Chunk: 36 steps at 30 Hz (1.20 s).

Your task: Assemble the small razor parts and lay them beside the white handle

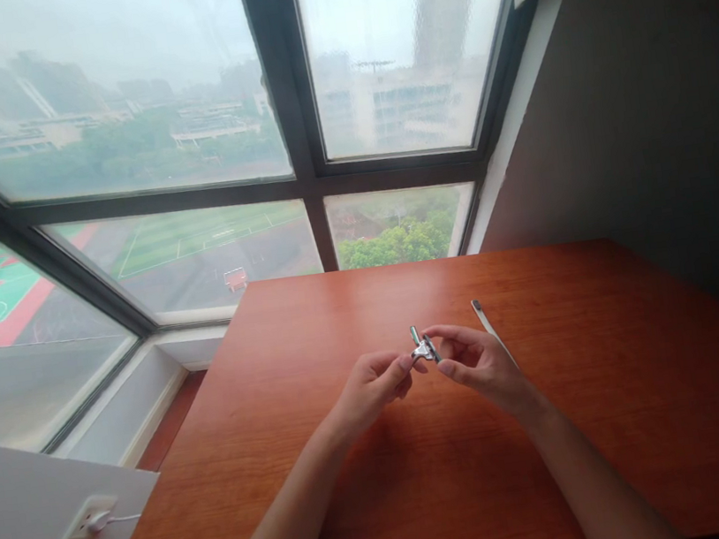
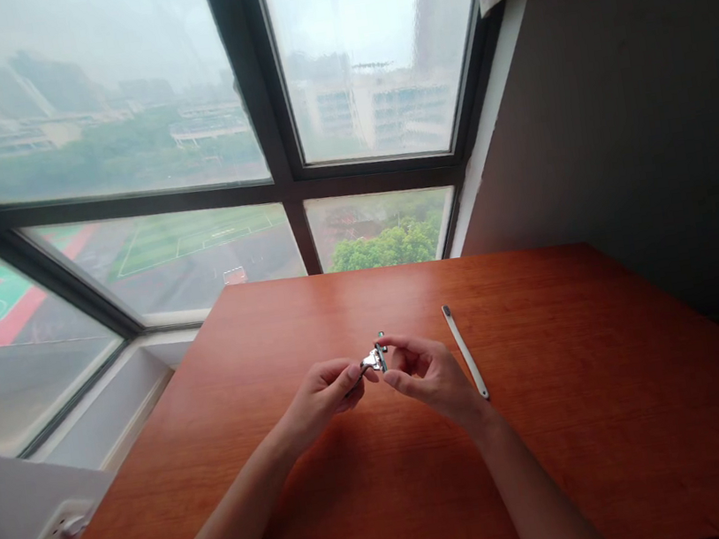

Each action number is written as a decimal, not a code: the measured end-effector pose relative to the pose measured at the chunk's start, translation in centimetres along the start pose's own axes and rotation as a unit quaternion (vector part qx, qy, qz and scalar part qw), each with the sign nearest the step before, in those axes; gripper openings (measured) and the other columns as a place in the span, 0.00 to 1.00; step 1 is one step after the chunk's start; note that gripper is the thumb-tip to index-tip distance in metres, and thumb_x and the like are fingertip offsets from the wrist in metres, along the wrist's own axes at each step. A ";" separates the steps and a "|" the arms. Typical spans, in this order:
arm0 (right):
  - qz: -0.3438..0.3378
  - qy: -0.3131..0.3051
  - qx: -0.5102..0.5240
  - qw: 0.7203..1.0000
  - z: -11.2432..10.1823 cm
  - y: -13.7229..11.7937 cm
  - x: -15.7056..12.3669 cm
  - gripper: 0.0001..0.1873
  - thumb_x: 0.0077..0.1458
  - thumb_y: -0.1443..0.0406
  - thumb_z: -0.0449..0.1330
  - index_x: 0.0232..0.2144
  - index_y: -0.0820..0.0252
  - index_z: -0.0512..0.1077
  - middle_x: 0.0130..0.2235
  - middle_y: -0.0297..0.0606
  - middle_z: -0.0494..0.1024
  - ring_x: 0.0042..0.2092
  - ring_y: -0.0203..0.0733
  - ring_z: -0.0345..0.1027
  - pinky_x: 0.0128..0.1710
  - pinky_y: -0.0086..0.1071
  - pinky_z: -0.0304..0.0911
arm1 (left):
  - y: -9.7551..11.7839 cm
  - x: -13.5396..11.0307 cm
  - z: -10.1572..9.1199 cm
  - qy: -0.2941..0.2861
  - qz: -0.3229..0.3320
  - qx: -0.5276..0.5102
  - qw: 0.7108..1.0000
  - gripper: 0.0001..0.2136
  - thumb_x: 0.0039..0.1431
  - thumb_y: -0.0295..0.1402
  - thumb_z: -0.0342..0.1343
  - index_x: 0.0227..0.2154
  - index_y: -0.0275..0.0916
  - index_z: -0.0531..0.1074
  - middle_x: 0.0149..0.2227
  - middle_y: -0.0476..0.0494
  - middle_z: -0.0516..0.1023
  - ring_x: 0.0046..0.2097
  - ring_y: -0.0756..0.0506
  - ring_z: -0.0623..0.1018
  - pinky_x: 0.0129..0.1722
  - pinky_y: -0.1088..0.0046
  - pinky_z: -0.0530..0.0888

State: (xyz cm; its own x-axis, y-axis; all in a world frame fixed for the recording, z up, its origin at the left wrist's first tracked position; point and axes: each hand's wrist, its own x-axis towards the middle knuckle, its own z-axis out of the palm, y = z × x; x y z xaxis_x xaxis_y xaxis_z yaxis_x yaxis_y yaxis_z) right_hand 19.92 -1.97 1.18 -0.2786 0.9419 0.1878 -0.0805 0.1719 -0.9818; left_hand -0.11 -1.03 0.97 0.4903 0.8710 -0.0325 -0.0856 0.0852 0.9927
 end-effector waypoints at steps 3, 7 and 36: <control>-0.003 0.003 0.010 1.000 0.0 -0.1 0.0 0.21 0.49 0.61 0.66 0.46 0.59 0.73 0.27 0.32 0.68 0.29 0.34 0.61 0.28 0.28 0.59 | 0.0 0.0 -0.1 -0.007 0.003 -0.004 1.000 0.21 0.56 0.48 0.55 0.32 0.31 0.76 0.19 0.52 0.60 0.22 0.54 0.58 0.22 0.78 0.54; -0.008 0.002 0.025 1.000 0.1 -0.2 0.0 0.20 0.48 0.60 0.67 0.44 0.59 0.74 0.30 0.34 0.70 0.32 0.36 0.64 0.31 0.30 0.62 | 0.1 -0.1 -0.1 -0.011 0.007 0.003 1.000 0.20 0.56 0.47 0.55 0.32 0.31 0.77 0.20 0.52 0.61 0.23 0.54 0.59 0.22 0.77 0.55; -0.011 0.004 0.041 0.999 -0.1 0.5 0.0 0.19 0.46 0.64 0.69 0.42 0.57 0.76 0.33 0.36 0.73 0.35 0.38 0.67 0.35 0.33 0.67 | -0.2 0.0 0.2 -0.033 0.018 -0.019 0.999 0.20 0.57 0.46 0.55 0.32 0.29 0.76 0.19 0.53 0.59 0.22 0.55 0.57 0.22 0.77 0.54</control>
State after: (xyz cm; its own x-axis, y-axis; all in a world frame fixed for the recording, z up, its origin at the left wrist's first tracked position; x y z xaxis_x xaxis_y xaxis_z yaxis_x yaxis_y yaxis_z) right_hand 19.96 -1.84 0.65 -0.2676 0.9406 0.2090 -0.1654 0.1689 -0.9717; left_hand 0.05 -1.09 0.81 0.5426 0.8399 0.0112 -0.1360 0.0747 0.9879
